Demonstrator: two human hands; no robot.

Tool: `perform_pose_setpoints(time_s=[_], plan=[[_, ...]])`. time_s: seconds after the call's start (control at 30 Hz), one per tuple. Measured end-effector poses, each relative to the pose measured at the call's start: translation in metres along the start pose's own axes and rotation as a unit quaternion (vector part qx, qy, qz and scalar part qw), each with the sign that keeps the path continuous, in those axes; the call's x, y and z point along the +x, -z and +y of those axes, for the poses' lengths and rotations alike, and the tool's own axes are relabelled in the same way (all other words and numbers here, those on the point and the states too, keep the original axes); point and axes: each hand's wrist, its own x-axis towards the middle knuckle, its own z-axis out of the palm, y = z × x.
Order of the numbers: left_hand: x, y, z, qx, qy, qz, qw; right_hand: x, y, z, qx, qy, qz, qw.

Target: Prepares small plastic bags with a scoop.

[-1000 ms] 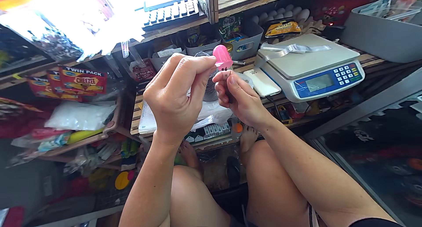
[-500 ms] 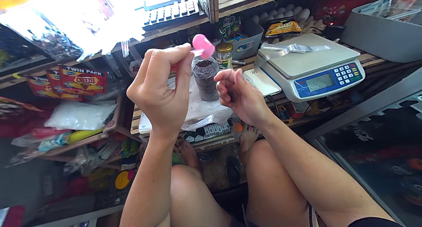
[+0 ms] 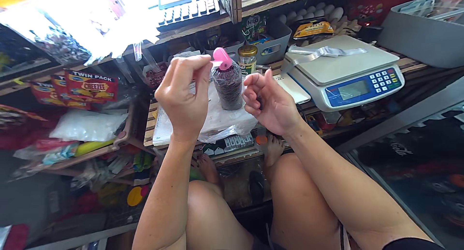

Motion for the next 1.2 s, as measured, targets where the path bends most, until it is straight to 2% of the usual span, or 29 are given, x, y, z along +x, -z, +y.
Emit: perform_pose_setpoints(time_s=[0.13, 0.2, 0.27, 0.4, 0.5, 0.63, 0.73, 0.8, 1.03, 1.2], plan=[[0.012, 0.016, 0.008, -0.104, 0.108, 0.051, 0.987, -0.003, -0.009, -0.006, -0.006, 0.005, 0.015, 1.000], [0.020, 0.027, 0.017, -0.161, 0.167, 0.043, 0.972, -0.004, -0.013, -0.008, -0.026, 0.008, 0.026, 0.999], [0.023, 0.035, 0.029, -0.174, 0.203, -0.018, 0.963, -0.004, -0.015, -0.012, -0.051, 0.028, 0.026, 0.998], [0.015, 0.027, 0.042, -0.193, 0.256, -0.246, 0.915, -0.005, -0.022, -0.017, -0.125, 0.077, -0.004, 0.989], [0.005, 0.008, 0.043, -0.243, 0.251, -0.309, 0.884, -0.007, -0.029, -0.017, -0.151, 0.083, -0.010, 0.985], [0.007, 0.007, 0.043, -0.287, 0.285, -0.280, 0.871, -0.008, -0.020, -0.022, -0.203, 0.076, -0.063, 0.974], [0.011, 0.015, 0.040, -0.311, 0.326, -0.252, 0.856, -0.010, -0.013, -0.027, -0.311, 0.103, -0.049, 0.943], [0.011, 0.017, 0.039, -0.325, 0.341, -0.253, 0.845, -0.011, -0.018, -0.027, -0.342, 0.116, -0.025, 0.932], [0.010, 0.016, 0.048, -0.315, 0.337, -0.265, 0.847, -0.016, -0.029, -0.030, -0.349, 0.122, 0.025, 0.929], [0.013, 0.022, 0.049, -0.313, 0.328, -0.237, 0.859, -0.016, -0.034, -0.029, -0.293, 0.114, -0.027, 0.949]])
